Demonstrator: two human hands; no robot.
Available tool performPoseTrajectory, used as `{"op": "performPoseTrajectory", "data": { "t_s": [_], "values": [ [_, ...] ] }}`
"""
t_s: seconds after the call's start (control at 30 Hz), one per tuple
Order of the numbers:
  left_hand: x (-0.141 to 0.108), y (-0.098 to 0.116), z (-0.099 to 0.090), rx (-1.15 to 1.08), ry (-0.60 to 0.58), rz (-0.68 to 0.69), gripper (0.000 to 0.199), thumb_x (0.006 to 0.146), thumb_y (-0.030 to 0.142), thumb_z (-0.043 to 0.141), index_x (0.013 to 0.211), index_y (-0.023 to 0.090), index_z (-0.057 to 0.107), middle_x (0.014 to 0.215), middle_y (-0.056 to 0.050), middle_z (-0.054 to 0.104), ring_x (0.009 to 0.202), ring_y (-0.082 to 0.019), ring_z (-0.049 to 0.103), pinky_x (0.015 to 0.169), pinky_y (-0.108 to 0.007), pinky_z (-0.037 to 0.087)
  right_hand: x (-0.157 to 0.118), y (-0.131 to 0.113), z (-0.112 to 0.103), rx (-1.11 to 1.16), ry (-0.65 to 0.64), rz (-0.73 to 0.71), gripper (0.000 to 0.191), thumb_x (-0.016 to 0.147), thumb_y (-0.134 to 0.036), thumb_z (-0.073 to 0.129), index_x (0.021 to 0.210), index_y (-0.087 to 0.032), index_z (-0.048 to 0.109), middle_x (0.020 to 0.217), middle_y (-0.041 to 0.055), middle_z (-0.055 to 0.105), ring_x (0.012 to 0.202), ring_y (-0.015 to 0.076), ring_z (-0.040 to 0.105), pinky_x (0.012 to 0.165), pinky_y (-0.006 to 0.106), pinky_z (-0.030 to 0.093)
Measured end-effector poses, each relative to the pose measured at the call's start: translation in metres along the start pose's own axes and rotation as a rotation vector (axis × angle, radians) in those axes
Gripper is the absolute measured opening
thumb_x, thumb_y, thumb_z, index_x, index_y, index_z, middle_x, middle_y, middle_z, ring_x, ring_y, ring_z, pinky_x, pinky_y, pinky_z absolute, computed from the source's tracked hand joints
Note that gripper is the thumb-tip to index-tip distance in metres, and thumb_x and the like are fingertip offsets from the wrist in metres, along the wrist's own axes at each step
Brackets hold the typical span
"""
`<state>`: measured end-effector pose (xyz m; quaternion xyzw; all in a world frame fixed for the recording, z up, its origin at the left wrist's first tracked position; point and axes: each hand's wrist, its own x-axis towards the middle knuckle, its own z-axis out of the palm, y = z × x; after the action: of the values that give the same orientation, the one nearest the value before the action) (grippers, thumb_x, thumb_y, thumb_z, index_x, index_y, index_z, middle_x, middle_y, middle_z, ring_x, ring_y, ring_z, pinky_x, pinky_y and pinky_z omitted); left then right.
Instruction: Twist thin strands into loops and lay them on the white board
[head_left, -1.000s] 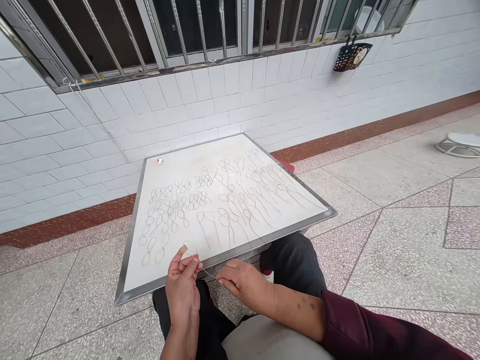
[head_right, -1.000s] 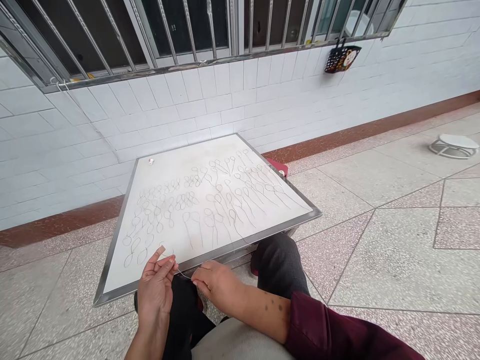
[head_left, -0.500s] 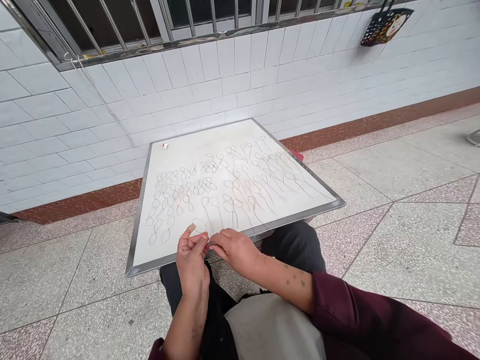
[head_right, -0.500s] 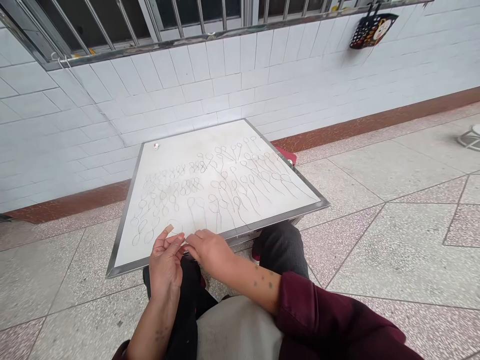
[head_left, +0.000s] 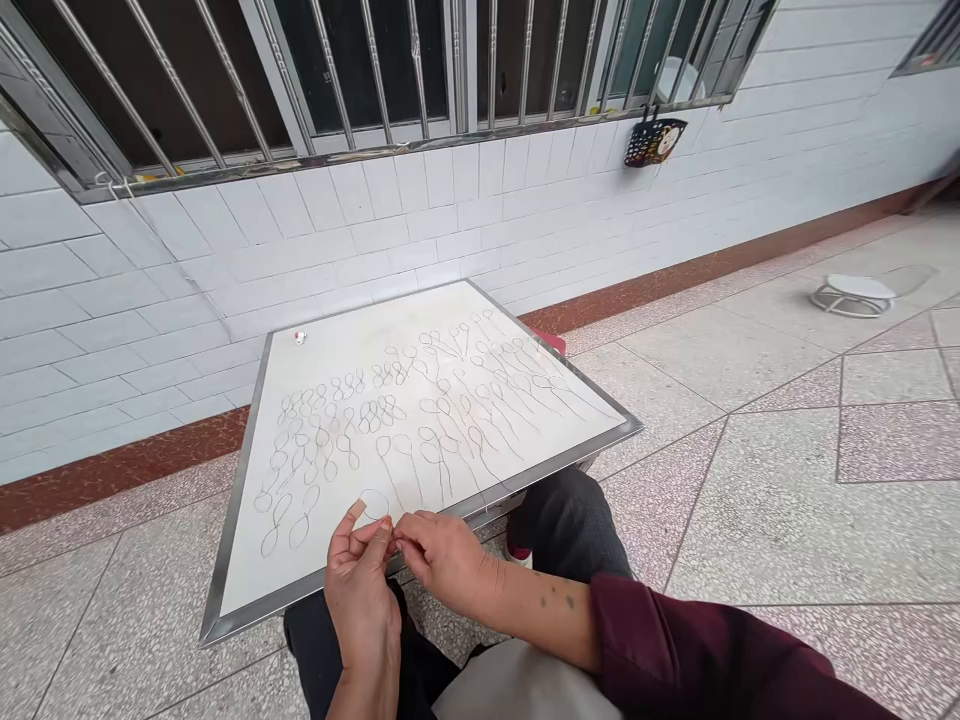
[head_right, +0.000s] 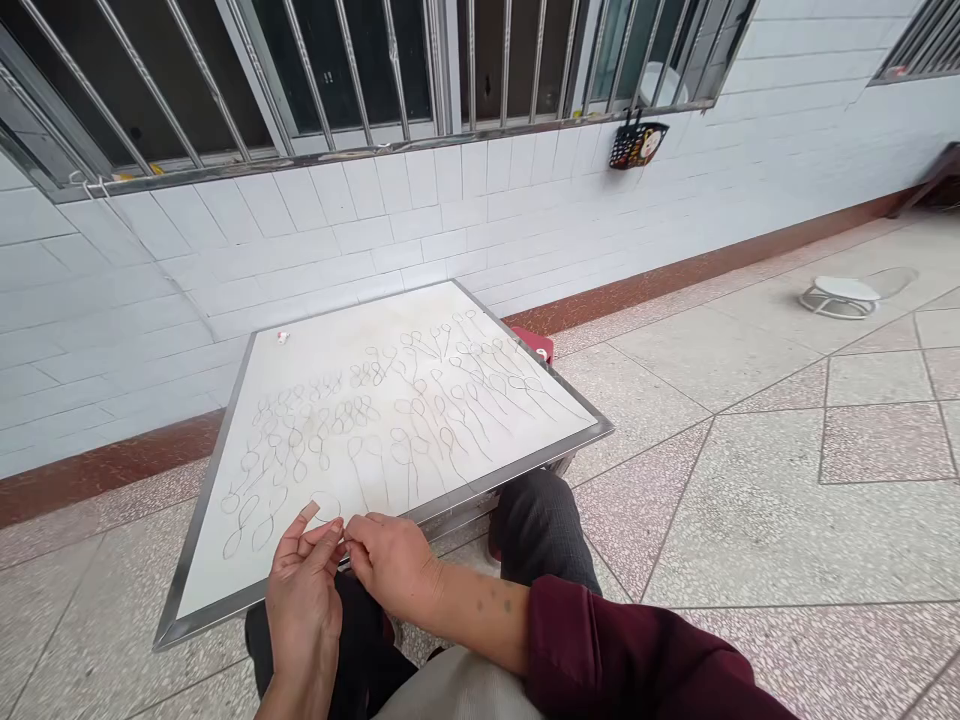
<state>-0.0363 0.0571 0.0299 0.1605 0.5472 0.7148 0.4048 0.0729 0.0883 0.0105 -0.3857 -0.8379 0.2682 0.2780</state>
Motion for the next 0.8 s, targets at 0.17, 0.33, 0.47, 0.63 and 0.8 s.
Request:
{"op": "performPoseTrajectory", "data": {
  "t_s": [0.17, 0.33, 0.47, 0.63, 0.8],
  "values": [
    [0.002, 0.001, -0.001, 0.033, 0.017, 0.002, 0.058, 0.060, 0.023, 0.088, 0.113, 0.019, 0.067, 0.071, 0.003, 0.066, 0.068, -0.015, 0.064, 0.068, -0.028, 0.050, -0.004, 0.001, 0.002, 0.032, -0.016, 0.023, 0.016, 0.095, -0.016, 0.054, 0.106, -0.020, 0.065, 0.093, 0.0035, 0.073, 0.083, 0.0187, 0.066, 0.070, 0.027, 0.045],
    [0.002, 0.004, 0.001, 0.019, 0.039, -0.002, 0.051, 0.062, 0.018, 0.085, 0.110, 0.019, 0.067, 0.072, 0.003, 0.067, 0.071, -0.014, 0.065, 0.073, -0.028, 0.051, -0.006, 0.001, 0.000, 0.065, -0.038, 0.004, 0.026, 0.095, -0.014, 0.053, 0.117, -0.020, 0.065, 0.096, 0.0047, 0.073, 0.087, 0.0203, 0.066, 0.074, 0.028, 0.047],
    [0.001, 0.005, 0.002, 0.009, 0.040, -0.009, 0.051, 0.061, 0.017, 0.085, 0.109, 0.020, 0.067, 0.071, 0.003, 0.066, 0.069, -0.013, 0.064, 0.072, -0.027, 0.051, -0.006, 0.005, 0.003, 0.139, -0.001, 0.035, 0.027, 0.094, -0.012, 0.053, 0.114, -0.023, 0.068, 0.096, 0.0035, 0.072, 0.088, 0.0190, 0.065, 0.076, 0.028, 0.049],
    [0.002, 0.006, -0.001, 0.050, 0.024, -0.007, 0.054, 0.062, 0.021, 0.087, 0.112, 0.021, 0.067, 0.074, 0.003, 0.066, 0.068, -0.015, 0.065, 0.069, -0.030, 0.052, -0.009, 0.010, 0.007, 0.241, 0.011, 0.028, 0.031, 0.091, -0.014, 0.060, 0.119, -0.027, 0.068, 0.098, 0.0027, 0.074, 0.088, 0.0197, 0.066, 0.078, 0.029, 0.050],
    [0.004, 0.005, -0.002, 0.056, 0.016, -0.007, 0.056, 0.062, 0.022, 0.087, 0.113, 0.021, 0.067, 0.075, 0.002, 0.066, 0.068, -0.014, 0.065, 0.069, -0.030, 0.052, -0.010, 0.009, 0.002, 0.235, 0.004, 0.042, 0.032, 0.090, -0.013, 0.060, 0.117, -0.027, 0.069, 0.093, 0.0012, 0.073, 0.085, 0.0196, 0.065, 0.077, 0.030, 0.050]
  ]
}}
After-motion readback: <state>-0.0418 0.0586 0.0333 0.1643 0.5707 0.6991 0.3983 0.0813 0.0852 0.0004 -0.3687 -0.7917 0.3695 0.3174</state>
